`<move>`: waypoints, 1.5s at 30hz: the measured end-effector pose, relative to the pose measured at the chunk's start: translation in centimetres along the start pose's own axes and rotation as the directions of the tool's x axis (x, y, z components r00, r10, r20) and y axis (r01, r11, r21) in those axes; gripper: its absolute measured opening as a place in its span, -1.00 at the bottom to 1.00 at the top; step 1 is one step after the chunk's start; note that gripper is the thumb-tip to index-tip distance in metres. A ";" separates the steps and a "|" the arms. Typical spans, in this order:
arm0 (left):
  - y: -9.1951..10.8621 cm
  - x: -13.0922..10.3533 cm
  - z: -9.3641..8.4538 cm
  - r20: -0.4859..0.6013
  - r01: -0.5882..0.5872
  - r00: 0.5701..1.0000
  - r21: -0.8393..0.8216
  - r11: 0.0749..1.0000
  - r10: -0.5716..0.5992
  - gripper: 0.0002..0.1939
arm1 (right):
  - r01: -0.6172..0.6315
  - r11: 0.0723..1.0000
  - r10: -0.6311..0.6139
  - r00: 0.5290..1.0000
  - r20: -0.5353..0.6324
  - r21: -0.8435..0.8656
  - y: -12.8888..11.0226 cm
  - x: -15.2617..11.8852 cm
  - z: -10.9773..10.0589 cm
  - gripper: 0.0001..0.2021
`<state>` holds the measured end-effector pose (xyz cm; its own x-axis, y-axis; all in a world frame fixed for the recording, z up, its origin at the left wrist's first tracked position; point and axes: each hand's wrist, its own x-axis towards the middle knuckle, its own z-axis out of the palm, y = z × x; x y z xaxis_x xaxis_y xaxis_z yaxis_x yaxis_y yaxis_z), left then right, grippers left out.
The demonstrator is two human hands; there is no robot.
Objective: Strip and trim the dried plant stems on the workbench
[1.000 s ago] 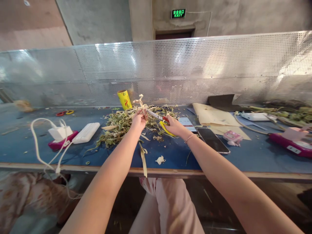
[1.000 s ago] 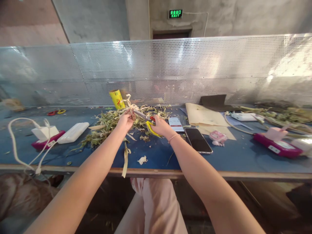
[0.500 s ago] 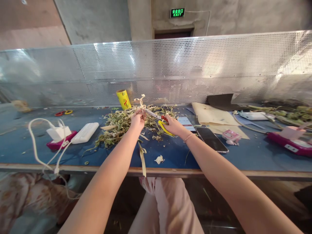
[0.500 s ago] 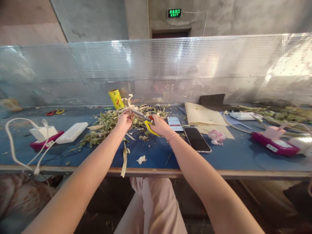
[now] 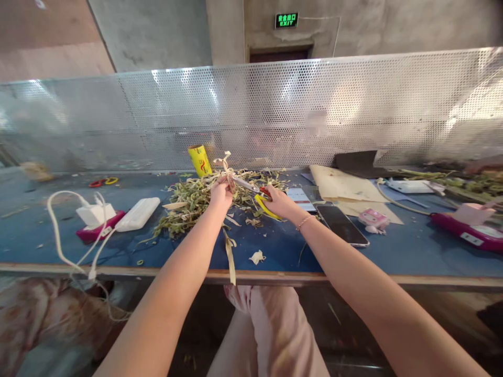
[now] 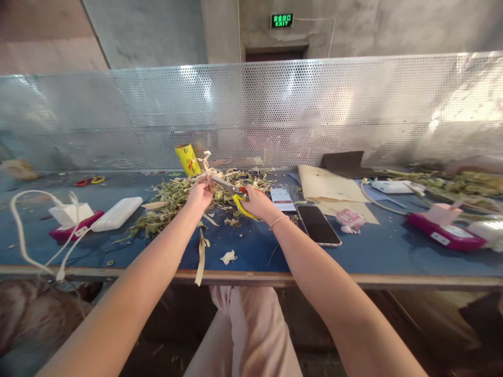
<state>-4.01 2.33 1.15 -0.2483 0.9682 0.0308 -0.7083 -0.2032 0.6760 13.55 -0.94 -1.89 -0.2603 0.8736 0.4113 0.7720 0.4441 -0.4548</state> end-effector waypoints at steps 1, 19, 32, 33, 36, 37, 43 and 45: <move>0.0 0.0 0.0 0.006 0.002 1.000 0.006 1.000 -0.002 -0.71 | 0.002 1.000 -0.002 1.000 0.001 0.006 0.0 0.0 0.0 -0.77; -0.4 -0.3 0.3 -0.022 -0.036 0.999 0.091 0.995 0.039 -0.68 | 0.015 1.000 -0.015 1.000 -0.020 -0.020 0.1 0.1 0.1 -0.82; -0.1 -0.7 0.5 -0.024 0.008 1.000 0.074 0.997 -0.006 -0.69 | -0.001 1.000 0.000 0.999 0.032 0.017 1.0 0.7 0.6 -0.86; -0.1 -0.7 0.5 -0.021 0.006 1.000 0.072 0.997 -0.005 -0.68 | 0.000 1.000 -0.001 0.999 0.034 0.027 0.9 0.7 0.6 -0.85; -0.1 -0.6 0.4 -0.012 0.005 1.000 0.068 0.998 -0.004 -0.66 | 0.000 0.999 -0.002 0.999 0.048 0.054 0.5 0.5 0.2 -0.81; -0.1 -0.6 0.4 -0.008 0.004 1.000 0.066 0.998 -0.004 -0.66 | -0.004 0.998 0.001 0.999 0.054 0.059 0.3 0.4 0.1 -0.80; -0.2 -0.5 0.2 0.005 0.004 1.000 0.071 0.997 -0.004 -0.69 | -0.065 0.995 0.058 0.994 0.096 0.072 -0.7 0.1 -0.9 -0.76; -0.2 -0.4 0.2 0.008 0.001 1.000 0.073 0.997 -0.002 -0.69 | -0.065 0.995 0.058 0.994 0.092 0.074 -0.8 0.1 -1.1 -0.76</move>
<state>-3.64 1.98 1.15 -0.2422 0.9696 0.0353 -0.6588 -0.1910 0.7277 13.56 -1.38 -0.59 -0.2669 0.9125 0.3099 0.7424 0.3997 -0.5377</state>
